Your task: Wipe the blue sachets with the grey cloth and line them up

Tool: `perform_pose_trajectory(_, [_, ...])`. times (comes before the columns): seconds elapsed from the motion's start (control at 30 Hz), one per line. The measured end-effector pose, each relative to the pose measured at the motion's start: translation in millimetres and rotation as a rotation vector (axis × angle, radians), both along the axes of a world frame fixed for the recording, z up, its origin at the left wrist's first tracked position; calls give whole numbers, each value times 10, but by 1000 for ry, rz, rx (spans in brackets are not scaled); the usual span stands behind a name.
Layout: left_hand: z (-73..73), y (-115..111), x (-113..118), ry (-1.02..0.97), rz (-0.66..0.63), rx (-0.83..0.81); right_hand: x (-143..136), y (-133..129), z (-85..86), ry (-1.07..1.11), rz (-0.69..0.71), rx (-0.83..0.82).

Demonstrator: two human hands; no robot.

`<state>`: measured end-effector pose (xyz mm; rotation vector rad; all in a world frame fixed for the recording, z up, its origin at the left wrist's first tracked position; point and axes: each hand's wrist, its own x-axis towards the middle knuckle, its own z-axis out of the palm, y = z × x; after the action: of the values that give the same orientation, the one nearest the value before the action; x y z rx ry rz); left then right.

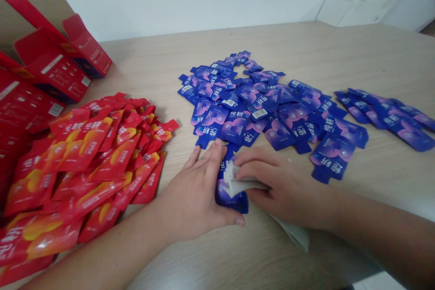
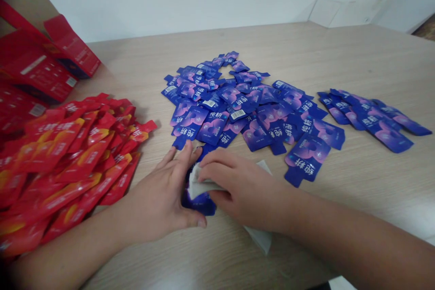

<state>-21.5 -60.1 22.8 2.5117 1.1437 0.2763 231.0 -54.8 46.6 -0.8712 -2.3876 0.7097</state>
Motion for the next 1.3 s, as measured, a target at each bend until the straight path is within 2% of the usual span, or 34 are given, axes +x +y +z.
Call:
perform_pose_trajectory(0.13, [54,1,29,23,-5,-6,-69,-30,56,-121,187,-90])
perform_pose_trajectory(0.3, [52,-5,57,10,12,-19,-129,-41,70,-191,206,-60])
perform_pose_trajectory(0.5, [61,-17,63,20,20,-43,-249,-32,31,-246,168,45])
perform_pose_trajectory(0.67, [112,7,71,77,35,-71,-224,155,-63,-255,64,114])
perform_pose_trajectory(0.83, [69,8,12,122,-52,-60,-119,309,-180,-270,-23,146])
perform_pose_trajectory(0.97, [38,13,-35,110,-73,-54,-79,227,-169,-132,-105,179])
perform_pose_trajectory(1.03, [39,22,-41,90,-45,-49,-78,134,-105,-31,-60,133])
perform_pose_trajectory(1.17, [52,42,-35,56,-67,-59,-97,10,21,-41,220,-115])
perform_pose_trajectory(1.23, [58,44,-31,53,-92,-58,-110,23,29,-79,271,-168])
perform_pose_trajectory(1.3, [63,42,-28,49,-96,-62,-123,69,2,-84,264,-154])
